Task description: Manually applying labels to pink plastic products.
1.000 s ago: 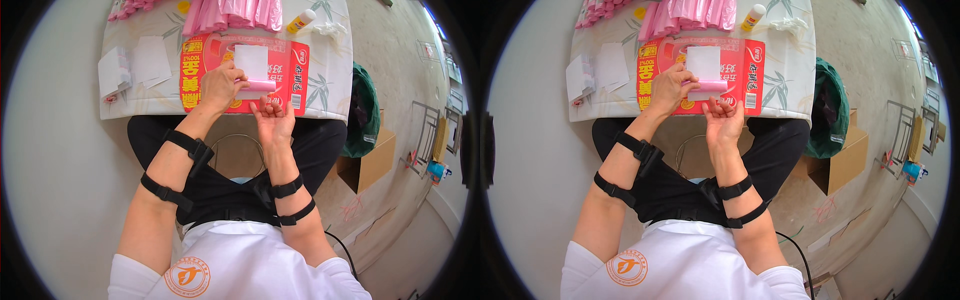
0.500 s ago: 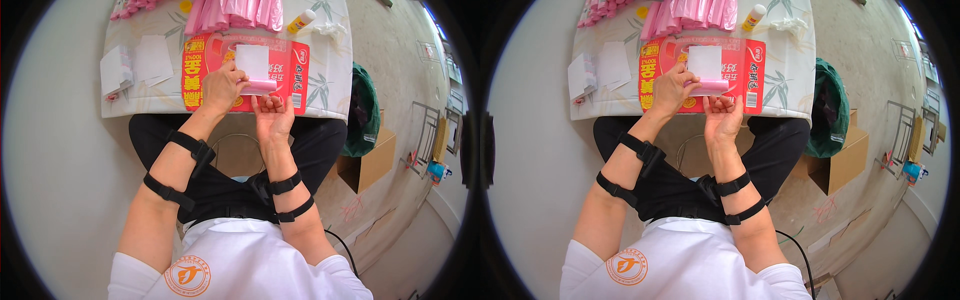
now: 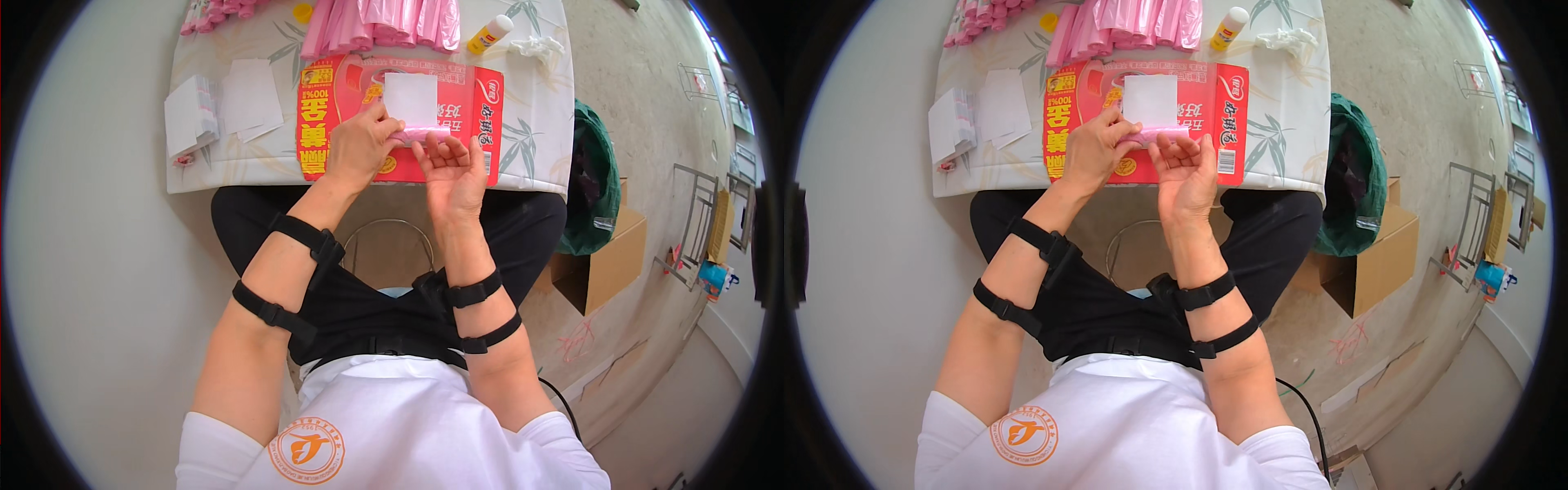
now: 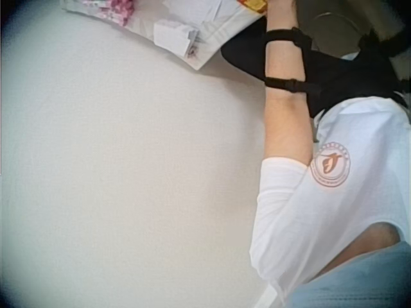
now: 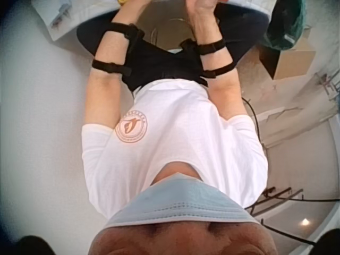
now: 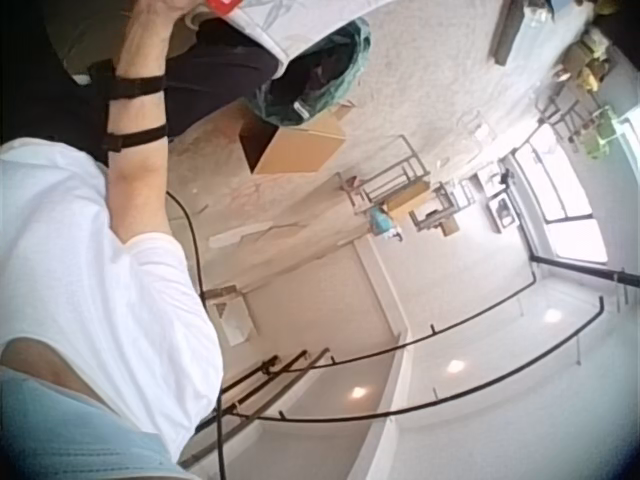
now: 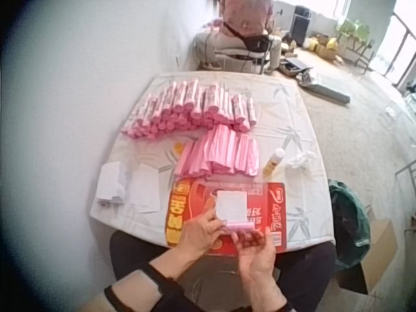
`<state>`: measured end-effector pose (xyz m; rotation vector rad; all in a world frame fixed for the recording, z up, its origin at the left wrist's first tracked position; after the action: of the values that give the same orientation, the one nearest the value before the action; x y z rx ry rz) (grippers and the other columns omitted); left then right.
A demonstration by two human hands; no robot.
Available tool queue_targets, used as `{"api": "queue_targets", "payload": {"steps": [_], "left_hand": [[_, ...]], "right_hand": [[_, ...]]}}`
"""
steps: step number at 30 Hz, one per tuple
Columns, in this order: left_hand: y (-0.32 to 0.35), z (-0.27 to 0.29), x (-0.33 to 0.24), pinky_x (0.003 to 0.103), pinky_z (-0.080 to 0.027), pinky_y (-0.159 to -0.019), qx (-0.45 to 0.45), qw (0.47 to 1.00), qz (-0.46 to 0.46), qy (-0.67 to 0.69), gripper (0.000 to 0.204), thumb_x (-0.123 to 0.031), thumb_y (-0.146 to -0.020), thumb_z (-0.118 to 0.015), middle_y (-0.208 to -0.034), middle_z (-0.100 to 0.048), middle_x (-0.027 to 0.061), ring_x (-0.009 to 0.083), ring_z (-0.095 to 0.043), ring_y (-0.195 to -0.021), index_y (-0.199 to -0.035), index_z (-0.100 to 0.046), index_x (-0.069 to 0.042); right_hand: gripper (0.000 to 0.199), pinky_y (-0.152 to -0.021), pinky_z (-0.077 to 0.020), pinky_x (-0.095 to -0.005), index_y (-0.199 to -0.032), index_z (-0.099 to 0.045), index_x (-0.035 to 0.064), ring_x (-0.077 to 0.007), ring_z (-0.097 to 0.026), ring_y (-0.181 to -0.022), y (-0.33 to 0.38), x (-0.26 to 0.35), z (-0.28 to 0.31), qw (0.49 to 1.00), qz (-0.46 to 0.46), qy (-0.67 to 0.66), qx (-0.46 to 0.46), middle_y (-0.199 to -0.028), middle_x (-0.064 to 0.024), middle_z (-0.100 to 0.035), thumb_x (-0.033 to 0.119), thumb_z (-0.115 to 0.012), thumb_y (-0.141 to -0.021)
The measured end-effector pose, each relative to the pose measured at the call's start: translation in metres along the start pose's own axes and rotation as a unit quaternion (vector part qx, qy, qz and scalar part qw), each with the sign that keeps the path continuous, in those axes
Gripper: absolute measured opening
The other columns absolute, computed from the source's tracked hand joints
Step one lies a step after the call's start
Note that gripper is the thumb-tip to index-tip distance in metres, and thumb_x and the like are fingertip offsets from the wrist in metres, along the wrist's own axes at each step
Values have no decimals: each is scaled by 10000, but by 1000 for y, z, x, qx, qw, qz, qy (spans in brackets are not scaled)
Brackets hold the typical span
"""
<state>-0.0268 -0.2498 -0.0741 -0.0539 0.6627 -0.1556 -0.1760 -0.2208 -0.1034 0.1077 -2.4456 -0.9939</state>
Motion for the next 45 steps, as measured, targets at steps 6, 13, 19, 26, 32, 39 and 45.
{"api": "queue_targets", "payload": {"steps": [6, 13, 19, 26, 32, 39, 45], "left_hand": [[-7, -2, 8, 323, -478, -623, 20, 999, 7, 38, 222, -190, -711, -743, -833, -622, 27, 231, -628, -703, -916, -703, -116], [-13, -6, 16, 309, -471, -625, 88, 993, 52, 64, 217, -196, -730, -730, -846, -632, 19, 217, -630, -707, -918, -703, -92], [-14, -8, 19, 267, -469, -598, 96, 989, 60, 91, 173, -152, -761, -713, -814, -624, 16, 159, -636, -611, -919, -697, -82], [-13, -19, 30, 233, -498, -577, 134, 974, 90, 158, 169, -117, -810, -689, -793, -569, 4, 128, -640, -615, -961, -683, -41], [-32, -28, 50, 213, -538, -595, 179, 950, 43, 254, 182, -91, -845, -658, -846, -527, -8, 112, -616, -773, -1014, -682, -26], [-38, -13, 39, 285, -499, -677, 213, 969, 22, 124, 218, -165, -840, -666, -865, -573, 32, 154, -606, -774, -1024, -689, -49], [-11, 13, -9, 337, -494, -760, -6, 984, -146, -101, 228, -93, -776, -656, -939, -609, 61, 242, -595, -858, -1002, -673, -62]], "right_hand": [[49, -681, -510, -291, -860, -645, 19, -207, -622, -774, 22, 58, -22, 652, 429, 610, 136, -829, -92, -618, 53, -654, -826], [332, -741, -456, -357, -928, -645, 65, -238, -562, -876, 6, 51, -35, 476, 535, 668, 202, -939, -66, -571, 83, -778, -624], [374, -831, -393, -369, -933, -670, 102, -233, -535, -945, -15, 42, -53, 408, 501, 708, 284, -949, -46, -603, 151, -800, -585], [109, -707, -443, -387, -733, -732, 125, -255, -571, -754, -55, 29, -45, 549, 363, 704, 268, -737, -72, -651, 165, -779, -643], [146, -715, -444, -400, -768, -736, 127, -271, -610, -743, -69, 24, -40, 562, 318, 724, 242, -754, -91, -662, 260, -725, -709], [163, -764, -419, -389, -797, -735, 133, -235, -632, -702, -73, 21, -40, 556, 289, 744, 232, -726, -62, -676, 281, -715, -731], [149, -756, -434, -402, -772, -734, 128, -242, -634, -703, -71, 21, -42, 567, 288, 738, 226, -735, -70, -679, 266, -716, -720]]}}
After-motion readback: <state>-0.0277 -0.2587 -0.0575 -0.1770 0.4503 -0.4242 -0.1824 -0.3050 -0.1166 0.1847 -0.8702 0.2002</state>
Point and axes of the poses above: each hand's wrist, its own y-axis away from the middle knuckle, its own z-axis out of the back of the hand, x = y × z, the point moved 5 cm from there along -y, towards the middle knuckle
